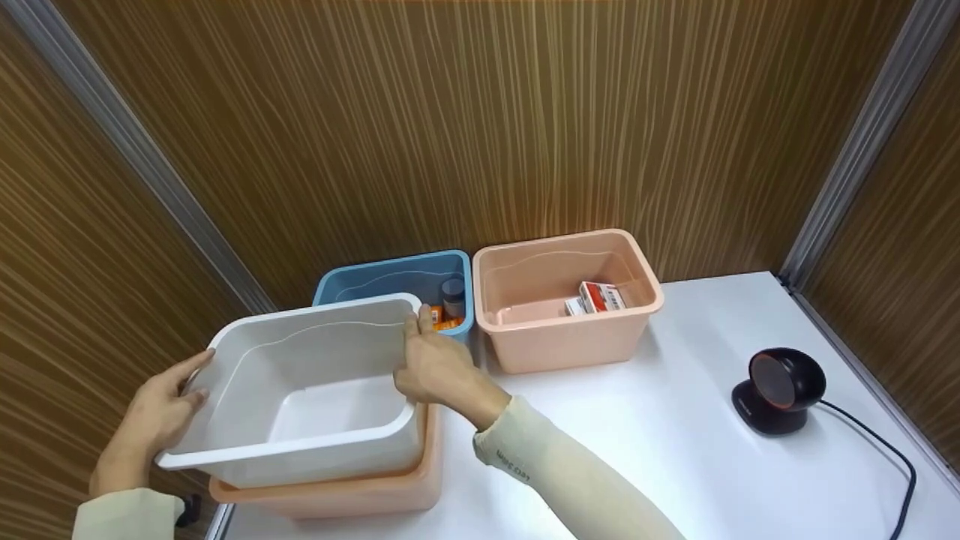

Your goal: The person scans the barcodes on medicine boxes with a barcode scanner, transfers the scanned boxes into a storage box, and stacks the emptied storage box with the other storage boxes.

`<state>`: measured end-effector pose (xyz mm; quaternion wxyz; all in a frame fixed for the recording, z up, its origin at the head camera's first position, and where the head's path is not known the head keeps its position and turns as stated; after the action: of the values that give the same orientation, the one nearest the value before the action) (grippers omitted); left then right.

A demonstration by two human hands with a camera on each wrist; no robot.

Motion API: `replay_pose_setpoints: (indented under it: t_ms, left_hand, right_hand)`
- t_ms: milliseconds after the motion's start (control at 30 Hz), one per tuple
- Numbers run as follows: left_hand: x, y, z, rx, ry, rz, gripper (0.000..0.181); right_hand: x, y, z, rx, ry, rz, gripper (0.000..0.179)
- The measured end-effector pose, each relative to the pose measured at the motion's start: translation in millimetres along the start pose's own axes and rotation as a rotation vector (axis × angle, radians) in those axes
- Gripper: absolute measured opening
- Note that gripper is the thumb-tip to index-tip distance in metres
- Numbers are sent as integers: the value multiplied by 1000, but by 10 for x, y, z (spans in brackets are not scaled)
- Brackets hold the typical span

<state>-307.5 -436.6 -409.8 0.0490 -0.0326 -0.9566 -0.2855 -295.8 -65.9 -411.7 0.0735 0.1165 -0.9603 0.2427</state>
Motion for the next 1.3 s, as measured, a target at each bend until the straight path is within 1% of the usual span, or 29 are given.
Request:
replay_pose_setpoints:
  t_ms: [233,400,600,833,967,1300]
  left_hand:
    - [11,-50,61,9,-6,15,60]
    - [3,-89,112,11,-24,-6,59]
    - [-4,-116,160,-1,-33,-17,59]
    - [-11,-173,222,2,-30,3,58]
    - [-15,-217,268,3,-34,8,57]
    - [-19,-290,354,3,-41,0,57]
  right_hand:
    - [8,25,62,-6,-16,16,82]
    - [7,43,115,-2,-30,27,82]
    - [-9,47,163,19,-51,39,81]
    - [-38,44,220,-32,-14,18,81]
    - [-39,59,277,-43,-36,37,85]
    - [-59,86,371,-43,-56,47,84]
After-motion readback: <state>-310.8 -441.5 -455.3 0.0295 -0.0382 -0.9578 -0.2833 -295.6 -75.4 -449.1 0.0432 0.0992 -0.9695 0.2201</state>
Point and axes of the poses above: each hand's wrist, its own x-axis towards the middle knuckle, its own z-axis out of the palm, y = z × x, the point moved 4 cm from there along x, towards the middle knuckle, and after that the axes turned 8 degrees about y, right-handed, at the moved point
